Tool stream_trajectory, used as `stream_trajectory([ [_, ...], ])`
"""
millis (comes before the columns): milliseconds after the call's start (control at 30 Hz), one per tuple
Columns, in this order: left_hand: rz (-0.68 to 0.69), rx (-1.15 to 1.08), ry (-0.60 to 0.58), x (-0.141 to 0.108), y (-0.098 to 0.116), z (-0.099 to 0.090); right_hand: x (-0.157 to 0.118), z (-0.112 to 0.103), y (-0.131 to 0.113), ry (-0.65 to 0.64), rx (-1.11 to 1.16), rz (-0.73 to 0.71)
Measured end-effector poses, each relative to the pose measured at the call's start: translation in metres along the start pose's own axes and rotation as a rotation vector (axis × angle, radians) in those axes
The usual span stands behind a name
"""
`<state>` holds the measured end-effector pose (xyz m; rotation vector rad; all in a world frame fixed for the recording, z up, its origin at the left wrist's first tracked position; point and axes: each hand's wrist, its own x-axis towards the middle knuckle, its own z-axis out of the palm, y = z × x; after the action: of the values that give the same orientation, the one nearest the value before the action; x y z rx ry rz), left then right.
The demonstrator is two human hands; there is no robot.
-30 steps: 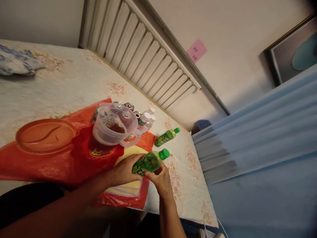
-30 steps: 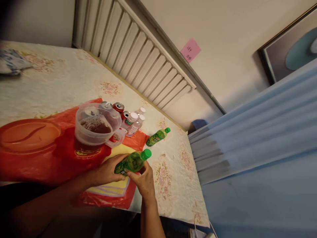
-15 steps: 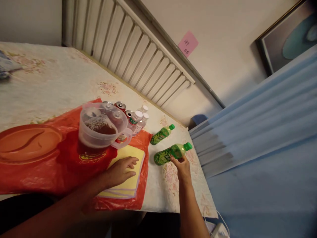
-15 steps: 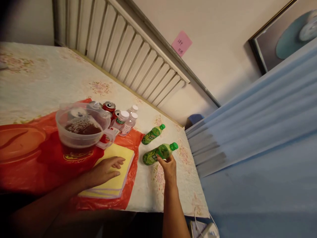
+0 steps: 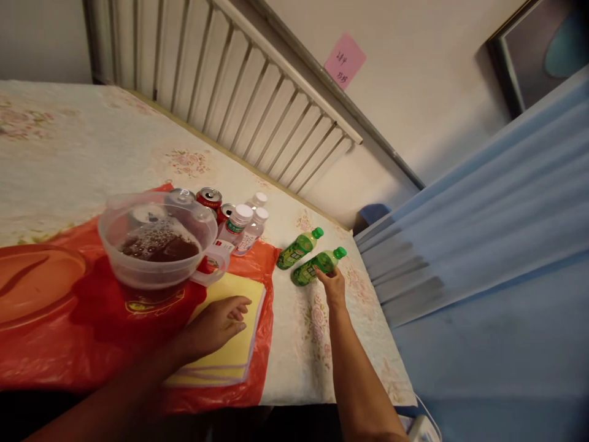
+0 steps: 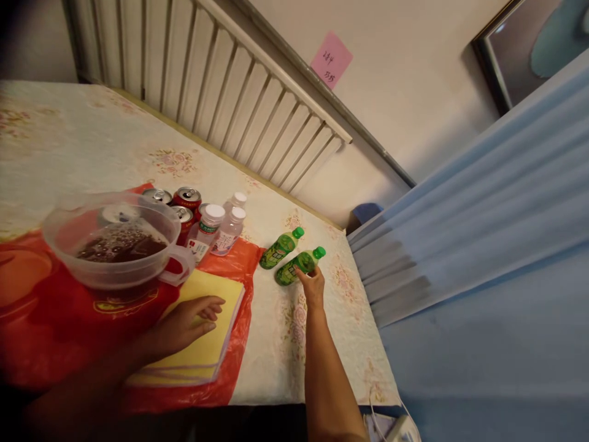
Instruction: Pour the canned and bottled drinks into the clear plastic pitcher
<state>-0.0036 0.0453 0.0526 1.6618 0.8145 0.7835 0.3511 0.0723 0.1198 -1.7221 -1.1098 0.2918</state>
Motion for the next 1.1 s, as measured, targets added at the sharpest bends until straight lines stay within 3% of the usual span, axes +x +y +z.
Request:
stream_trajectory([
  [333,0.001,0.014,-0.015,0.001,0.000,0.000,0.014,0.021,0.022,-0.004,0.013,0.001],
  [600,0.006,0.037,-0.020,0.000,-0.001,-0.001,-0.010,0.049,0.052,0.027,-0.004,0.062],
  [767,0.012,0.055,-0.036,-0.001,-0.006,0.000,-0.030,0.068,0.068,0.119,-0.082,0.099],
  [1100,-0.007,0.061,-0.050,-0.001,-0.008,0.000,-0.030,0.073,0.076,0.170,-0.161,0.050],
])
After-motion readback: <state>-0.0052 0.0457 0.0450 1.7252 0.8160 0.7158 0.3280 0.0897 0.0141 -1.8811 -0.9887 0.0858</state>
